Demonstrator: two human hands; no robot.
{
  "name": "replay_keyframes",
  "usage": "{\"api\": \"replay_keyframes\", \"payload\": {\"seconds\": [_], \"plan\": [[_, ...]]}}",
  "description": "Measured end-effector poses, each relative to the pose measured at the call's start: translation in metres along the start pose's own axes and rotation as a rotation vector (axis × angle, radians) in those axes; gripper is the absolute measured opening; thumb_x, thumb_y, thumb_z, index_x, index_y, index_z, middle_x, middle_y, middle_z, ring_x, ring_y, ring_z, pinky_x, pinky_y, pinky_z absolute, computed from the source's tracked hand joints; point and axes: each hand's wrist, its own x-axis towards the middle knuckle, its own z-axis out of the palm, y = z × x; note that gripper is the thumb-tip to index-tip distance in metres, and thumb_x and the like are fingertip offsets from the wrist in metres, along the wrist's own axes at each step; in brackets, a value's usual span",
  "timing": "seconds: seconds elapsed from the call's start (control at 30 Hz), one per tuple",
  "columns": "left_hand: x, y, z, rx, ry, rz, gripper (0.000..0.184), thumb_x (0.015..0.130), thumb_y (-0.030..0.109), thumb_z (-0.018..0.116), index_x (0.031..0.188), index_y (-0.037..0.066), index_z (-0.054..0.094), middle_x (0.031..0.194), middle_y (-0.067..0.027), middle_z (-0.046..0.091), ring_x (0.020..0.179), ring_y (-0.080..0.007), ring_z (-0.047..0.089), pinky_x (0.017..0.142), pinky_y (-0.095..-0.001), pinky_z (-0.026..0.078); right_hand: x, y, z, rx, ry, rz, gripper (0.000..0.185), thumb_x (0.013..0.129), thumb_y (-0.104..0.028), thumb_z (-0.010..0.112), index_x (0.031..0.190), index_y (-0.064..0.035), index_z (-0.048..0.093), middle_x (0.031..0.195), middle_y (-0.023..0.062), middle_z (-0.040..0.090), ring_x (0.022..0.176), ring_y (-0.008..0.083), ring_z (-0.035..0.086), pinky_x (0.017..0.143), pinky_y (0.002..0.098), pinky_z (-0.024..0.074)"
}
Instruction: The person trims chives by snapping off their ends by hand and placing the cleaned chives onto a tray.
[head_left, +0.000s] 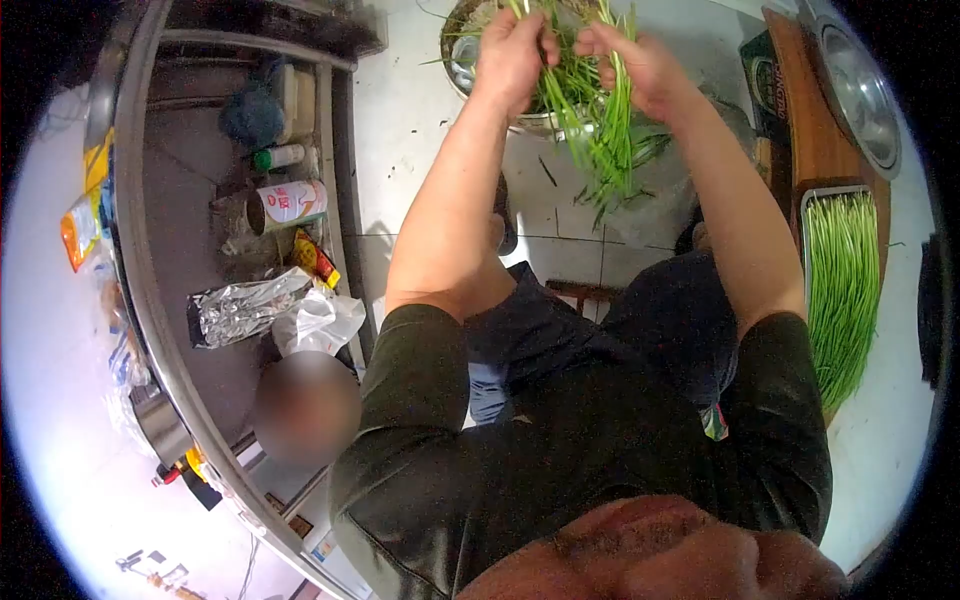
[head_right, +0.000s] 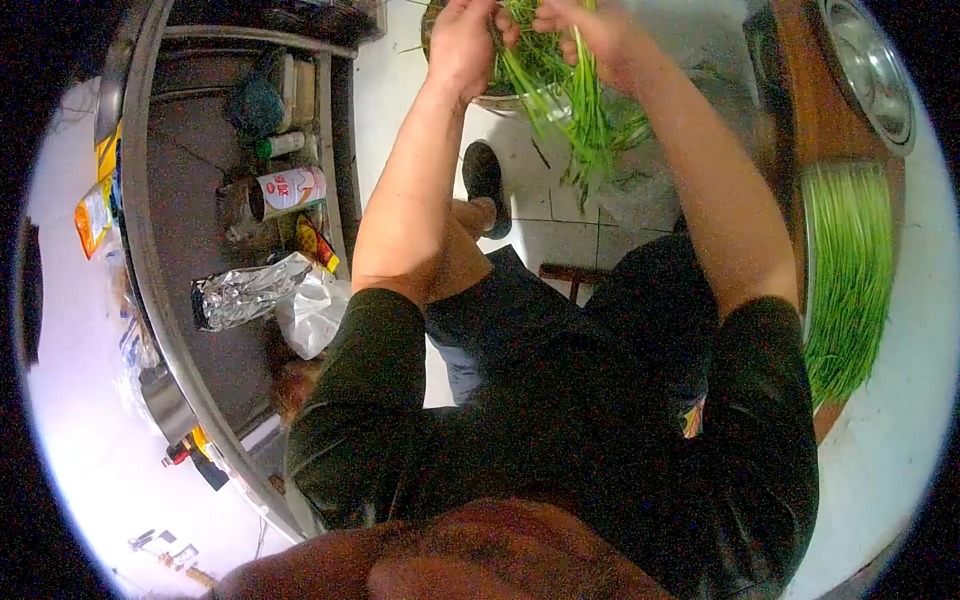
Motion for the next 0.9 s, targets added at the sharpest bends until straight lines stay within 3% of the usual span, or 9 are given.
{"api": "replay_keyframes", "payload": {"seconds": [0.17,0.27,0.37,0.4,0.5,0.57,0.67,0.77,0.9], "plan": [[-0.002,-0.029,0.027,0.351,0.063,0.001,0.024,0.082,0.024,0.072,0.085,0.002,0.065,0.076,-0.0028,0.066,0.067,-0.0101,0.056,0.060,-0.0273,0.047,0.024,0.017,-0.017,0.097,-0.010,0.043,0.040,0.092,-0.041,0.063,0.106,-0.0032,0.062,0.097,0.0043,0.063,0.071,0.0108,0.056,0.061,0.0265,0.0460],[0.002,-0.045,0.024,0.709,0.037,-0.008,0.027,0.080,0.027,0.077,0.083,0.003,0.065,0.066,-0.0005,0.059,0.062,-0.0081,0.054,0.059,-0.0272,0.045,0.031,0.022,-0.019,0.149,0.050,-0.016,0.039,0.092,-0.041,0.063,0.105,-0.0039,0.062,0.095,0.0048,0.063,0.077,0.0127,0.060,0.067,0.0290,0.0505],[-0.001,-0.049,0.029,0.785,0.057,0.125,0.027,0.075,0.024,0.081,0.082,0.003,0.065,0.066,-0.0001,0.060,0.062,-0.0086,0.055,0.060,-0.0267,0.046,0.032,0.020,-0.022,0.235,-0.123,0.080,0.034,0.095,-0.040,0.058,0.083,-0.0081,0.063,0.068,0.0004,0.055,0.058,0.0135,0.050,0.053,0.0312,0.0422],[-0.001,-0.047,0.030,0.844,0.082,0.044,0.027,0.074,0.023,0.079,0.087,0.003,0.066,0.076,-0.0051,0.066,0.067,-0.0161,0.062,0.067,-0.0306,0.050,0.028,0.016,-0.017,0.231,-0.085,0.074,0.035,0.096,-0.041,0.056,0.084,-0.0086,0.063,0.069,0.0005,0.055,0.060,0.0136,0.051,0.055,0.0311,0.0432],[0.002,-0.048,0.029,0.828,0.077,0.014,0.026,0.076,0.021,0.076,0.094,0.003,0.069,0.074,-0.0057,0.066,0.066,-0.0157,0.062,0.065,-0.0307,0.050,0.015,0.000,0.001,0.179,0.052,0.092,0.037,0.098,-0.044,0.051,0.089,-0.0095,0.061,0.075,0.0012,0.058,0.066,0.0140,0.054,0.061,0.0310,0.0461],[-0.002,-0.043,0.032,0.772,0.085,-0.020,0.023,0.079,0.021,0.073,0.093,0.003,0.069,0.071,-0.0012,0.064,0.064,-0.0107,0.057,0.062,-0.0274,0.047,0.003,-0.015,0.012,0.093,0.169,0.147,0.035,0.098,-0.043,0.052,0.092,-0.0090,0.061,0.079,0.0023,0.060,0.071,0.0143,0.055,0.068,0.0311,0.0481],[-0.001,-0.047,0.029,0.634,0.112,-0.020,0.019,0.082,0.019,0.070,0.092,0.004,0.070,0.069,0.0011,0.062,0.062,-0.0079,0.053,0.059,-0.0253,0.045,0.017,0.001,-0.006,0.260,0.001,0.200,0.043,0.095,-0.049,0.053,0.096,-0.0071,0.062,0.090,0.0062,0.062,0.090,0.0181,0.057,0.087,0.0380,0.0465],[0.004,-0.048,0.019,0.505,0.102,-0.078,0.017,0.083,0.016,0.067,0.094,0.004,0.070,0.070,-0.0003,0.063,0.059,-0.0070,0.051,0.054,-0.0252,0.041,0.022,0.010,-0.022,0.175,-0.032,0.086,0.041,0.091,-0.041,0.064,0.105,-0.0028,0.062,0.096,0.0063,0.063,0.082,0.0157,0.063,0.075,0.0328,0.0532],[0.010,-0.047,0.011,0.337,0.167,-0.094,0.014,0.085,0.013,0.065,0.092,0.002,0.069,0.065,0.0013,0.059,0.052,-0.0064,0.046,0.046,-0.0248,0.035,0.015,0.011,-0.018,0.113,0.031,0.023,0.044,0.090,-0.040,0.065,0.109,-0.0004,0.061,0.100,0.0097,0.064,0.087,0.0185,0.064,0.080,0.0346,0.0530]]}}
